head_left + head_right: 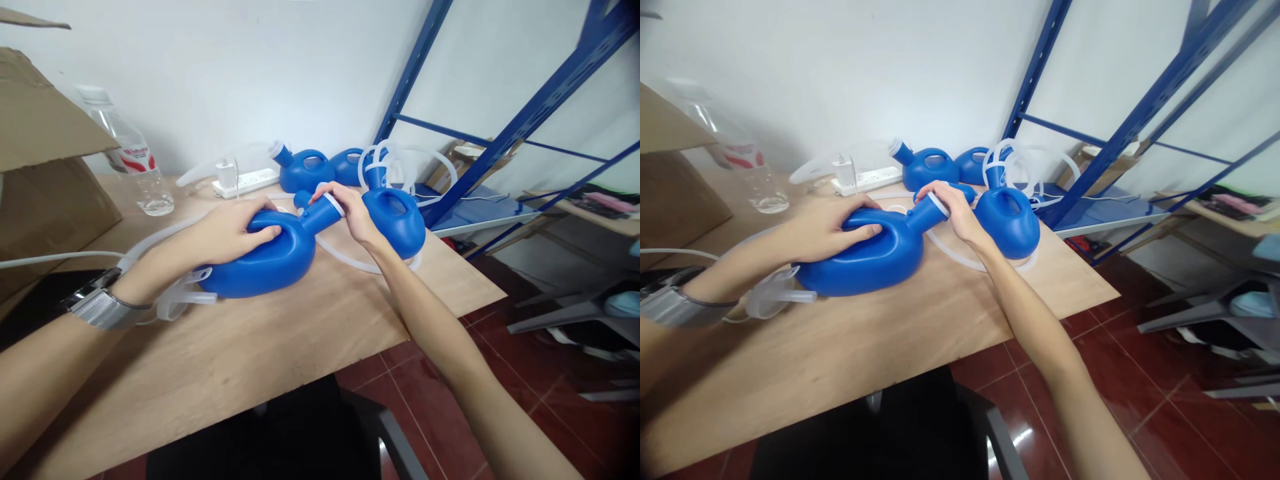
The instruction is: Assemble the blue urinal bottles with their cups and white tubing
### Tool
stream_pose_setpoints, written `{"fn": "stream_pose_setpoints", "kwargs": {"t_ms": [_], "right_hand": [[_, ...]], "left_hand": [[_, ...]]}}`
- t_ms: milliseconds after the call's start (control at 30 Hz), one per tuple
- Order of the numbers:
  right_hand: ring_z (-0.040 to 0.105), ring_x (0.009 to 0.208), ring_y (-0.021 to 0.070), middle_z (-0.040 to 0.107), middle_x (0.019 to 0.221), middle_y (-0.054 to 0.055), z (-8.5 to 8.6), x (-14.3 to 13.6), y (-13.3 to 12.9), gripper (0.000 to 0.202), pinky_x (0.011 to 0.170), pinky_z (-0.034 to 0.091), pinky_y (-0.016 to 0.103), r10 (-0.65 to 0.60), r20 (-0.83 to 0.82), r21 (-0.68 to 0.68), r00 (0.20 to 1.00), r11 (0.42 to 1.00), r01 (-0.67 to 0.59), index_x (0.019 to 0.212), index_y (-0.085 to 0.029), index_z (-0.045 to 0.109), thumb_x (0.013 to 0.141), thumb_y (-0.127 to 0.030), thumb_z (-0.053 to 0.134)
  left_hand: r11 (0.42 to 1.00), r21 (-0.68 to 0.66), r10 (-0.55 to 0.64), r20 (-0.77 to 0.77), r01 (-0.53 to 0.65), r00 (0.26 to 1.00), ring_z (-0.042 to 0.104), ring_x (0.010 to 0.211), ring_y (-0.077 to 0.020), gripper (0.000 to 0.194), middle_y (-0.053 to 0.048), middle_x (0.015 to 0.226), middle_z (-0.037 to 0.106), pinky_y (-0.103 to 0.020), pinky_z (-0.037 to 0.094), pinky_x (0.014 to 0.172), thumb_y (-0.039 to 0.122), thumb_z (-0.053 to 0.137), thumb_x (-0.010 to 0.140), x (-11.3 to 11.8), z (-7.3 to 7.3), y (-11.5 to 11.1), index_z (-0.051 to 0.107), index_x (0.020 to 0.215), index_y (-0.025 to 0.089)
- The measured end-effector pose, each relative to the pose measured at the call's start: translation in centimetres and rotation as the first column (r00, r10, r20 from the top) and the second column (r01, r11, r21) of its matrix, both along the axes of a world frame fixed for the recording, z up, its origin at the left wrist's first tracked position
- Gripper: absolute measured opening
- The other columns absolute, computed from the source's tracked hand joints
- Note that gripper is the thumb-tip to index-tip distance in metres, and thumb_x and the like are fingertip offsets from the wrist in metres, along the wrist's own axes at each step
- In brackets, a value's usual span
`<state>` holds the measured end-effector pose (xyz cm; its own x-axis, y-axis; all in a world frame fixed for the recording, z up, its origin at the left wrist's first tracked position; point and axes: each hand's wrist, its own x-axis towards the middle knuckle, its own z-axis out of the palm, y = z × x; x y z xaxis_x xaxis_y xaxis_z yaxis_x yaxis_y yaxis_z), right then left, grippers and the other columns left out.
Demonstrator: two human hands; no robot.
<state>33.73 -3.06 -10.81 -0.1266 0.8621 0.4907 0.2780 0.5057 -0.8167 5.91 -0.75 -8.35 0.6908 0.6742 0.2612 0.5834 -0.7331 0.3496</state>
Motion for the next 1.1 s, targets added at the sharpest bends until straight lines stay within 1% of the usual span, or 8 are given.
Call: {"fn": "stream_pose_setpoints", "kwargs": {"t_ms": [167,333,433,533,633,833,1000,1100], "right_hand": [[0.073,0.105,0.0285,0.078,0.097,0.007,0.4,-0.8,0.1,0.047,0.111,0.052,0.045,0.02,0.031,0.005,0.999,1.0,-0.02,0.078,-0.023,0.076,0.105,-0.053,0.051],[0.066,0.136,0.0294,0.077,0.134,0.004,-0.6,-1.4,-0.1,0.042,0.123,0.047,0.046,0.063,-0.101,-0.006,0.993,0.998,-0.063,0.098,-0.028,0.081,0.106,-0.056,0.05],[0.064,0.139,0.0282,0.075,0.139,0.004,-0.7,-1.6,-0.3,0.041,0.121,0.05,0.044,0.101,-0.133,-0.038,0.986,0.994,-0.107,0.106,-0.028,0.081,0.107,-0.053,0.048],[0.065,0.137,0.0281,0.076,0.132,0.006,-0.3,-1.6,-0.4,0.042,0.116,0.054,0.043,0.082,-0.105,-0.073,0.991,0.993,-0.09,0.102,-0.027,0.078,0.107,-0.058,0.049],[0.067,0.128,0.0293,0.077,0.124,0.007,0.0,-1.2,-0.2,0.046,0.117,0.053,0.046,0.087,-0.041,-0.084,0.995,0.992,-0.09,0.098,-0.026,0.075,0.105,-0.063,0.05],[0.07,0.115,0.0257,0.073,0.117,0.006,0.3,-0.5,-0.2,0.044,0.112,0.055,0.045,0.111,0.064,-0.102,0.992,0.989,-0.104,0.1,-0.024,0.073,0.11,-0.058,0.046],[0.071,0.11,0.0246,0.073,0.118,0.005,-0.1,-0.9,-0.5,0.044,0.103,0.06,0.04,0.097,-0.04,-0.172,0.995,0.98,-0.102,0.105,-0.025,0.073,0.11,-0.06,0.046],[0.071,0.114,0.0246,0.073,0.124,0.005,-0.5,-1.3,-0.3,0.039,0.106,0.059,0.041,0.116,-0.108,-0.147,0.987,0.98,-0.132,0.112,-0.026,0.074,0.11,-0.056,0.048]], "left_hand": [[1.0,-0.005,-0.019,-0.019,0.019,1.0,0.074,0.108,-0.0328,0.066,-0.011,0.124,0.081,-0.043,0.055,0.104,0.072,0.045,0.099,-0.1,0.2,0.0,0.075,0.131,0.023],[1.0,0.023,-0.017,-0.037,0.018,0.999,0.074,0.106,-0.0332,0.068,-0.012,0.123,0.081,-0.044,0.055,0.102,0.072,0.04,0.099,0.0,0.1,0.2,0.074,0.128,0.021],[0.999,0.037,-0.022,-0.039,0.024,0.999,0.074,0.105,-0.0345,0.068,-0.014,0.12,0.081,-0.044,0.055,0.098,0.072,0.038,0.1,0.2,0.1,0.1,0.075,0.123,0.019],[0.999,0.036,-0.021,-0.045,0.023,0.999,0.073,0.103,-0.0352,0.069,-0.016,0.118,0.08,-0.045,0.055,0.096,0.072,0.037,0.101,0.2,0.1,0.1,0.075,0.121,0.018],[0.999,0.038,-0.017,-0.032,0.018,0.999,0.073,0.104,-0.0351,0.067,-0.014,0.119,0.081,-0.046,0.055,0.097,0.071,0.037,0.101,0.2,0.0,0.0,0.075,0.123,0.02],[0.998,0.057,-0.01,-0.027,0.011,1.0,0.072,0.111,-0.0359,0.068,-0.015,0.124,0.08,-0.046,0.053,0.103,0.07,0.039,0.102,0.3,-0.4,-0.1,0.075,0.128,0.019],[0.996,0.076,0.051,-0.045,-0.047,0.998,0.072,0.108,-0.0382,0.069,-0.015,0.121,0.081,-0.048,0.053,0.097,0.072,0.037,0.103,0.2,-0.6,-0.2,0.074,0.132,0.021],[0.996,0.084,0.044,-0.051,-0.04,0.998,0.073,0.108,-0.0395,0.068,-0.014,0.121,0.081,-0.049,0.053,0.096,0.072,0.037,0.103,0.1,-0.7,0.0,0.075,0.131,0.022]]}}
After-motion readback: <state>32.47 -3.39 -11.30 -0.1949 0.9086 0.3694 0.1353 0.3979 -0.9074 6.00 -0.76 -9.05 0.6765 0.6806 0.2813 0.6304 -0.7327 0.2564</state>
